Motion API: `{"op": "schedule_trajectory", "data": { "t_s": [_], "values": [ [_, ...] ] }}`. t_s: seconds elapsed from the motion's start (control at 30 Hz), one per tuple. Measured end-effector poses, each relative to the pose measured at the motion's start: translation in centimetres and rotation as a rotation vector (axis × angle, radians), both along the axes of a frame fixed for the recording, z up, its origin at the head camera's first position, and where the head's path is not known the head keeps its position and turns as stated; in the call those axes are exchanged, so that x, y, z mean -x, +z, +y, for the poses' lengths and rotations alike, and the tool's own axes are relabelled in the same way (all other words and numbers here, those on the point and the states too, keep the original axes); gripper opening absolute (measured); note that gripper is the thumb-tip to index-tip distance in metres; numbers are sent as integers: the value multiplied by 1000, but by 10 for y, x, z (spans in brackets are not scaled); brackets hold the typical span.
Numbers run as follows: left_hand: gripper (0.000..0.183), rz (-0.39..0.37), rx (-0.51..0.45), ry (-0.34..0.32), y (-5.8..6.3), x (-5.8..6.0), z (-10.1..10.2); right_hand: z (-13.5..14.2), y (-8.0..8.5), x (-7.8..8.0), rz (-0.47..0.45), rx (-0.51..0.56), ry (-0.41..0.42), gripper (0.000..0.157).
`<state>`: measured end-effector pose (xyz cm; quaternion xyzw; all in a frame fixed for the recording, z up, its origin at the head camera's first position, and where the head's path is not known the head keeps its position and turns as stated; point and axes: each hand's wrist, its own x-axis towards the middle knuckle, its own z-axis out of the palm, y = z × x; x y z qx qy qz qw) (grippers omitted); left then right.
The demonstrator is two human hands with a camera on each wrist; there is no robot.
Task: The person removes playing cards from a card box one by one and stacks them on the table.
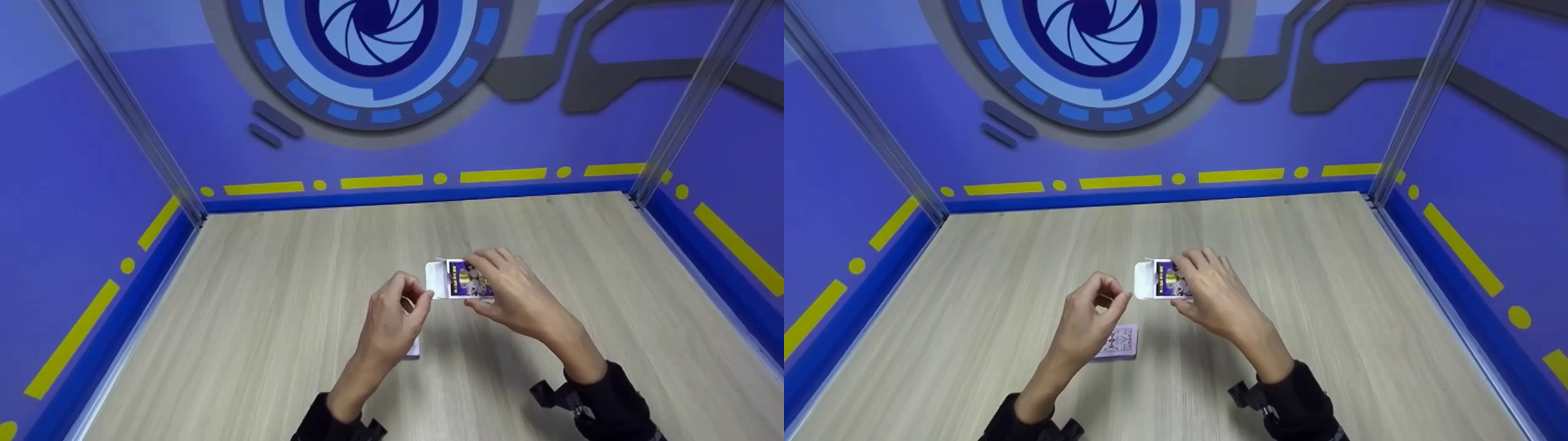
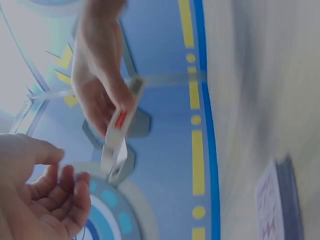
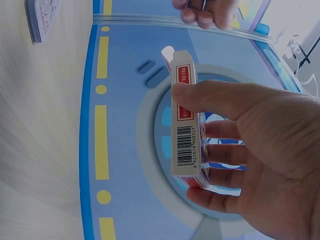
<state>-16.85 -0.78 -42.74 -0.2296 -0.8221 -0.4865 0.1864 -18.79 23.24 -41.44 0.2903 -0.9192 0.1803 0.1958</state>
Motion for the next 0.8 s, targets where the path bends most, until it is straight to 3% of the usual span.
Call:
{"op": "schedule_trajectory", "data": {
  "t_s": [0.17,0.47,0.8],
  "values": [
    [16,-75,-96,-37,-7,4,4,-9,-1,-5,10,-24,41,71],
    [17,-260,-105,-34,-19,16,0,-23,-6,-7,-1,-49,141,70],
    [25,-348,-99,-28,-19,18,-1,-26,-7,-8,3,-59,163,70]
  ]
}}
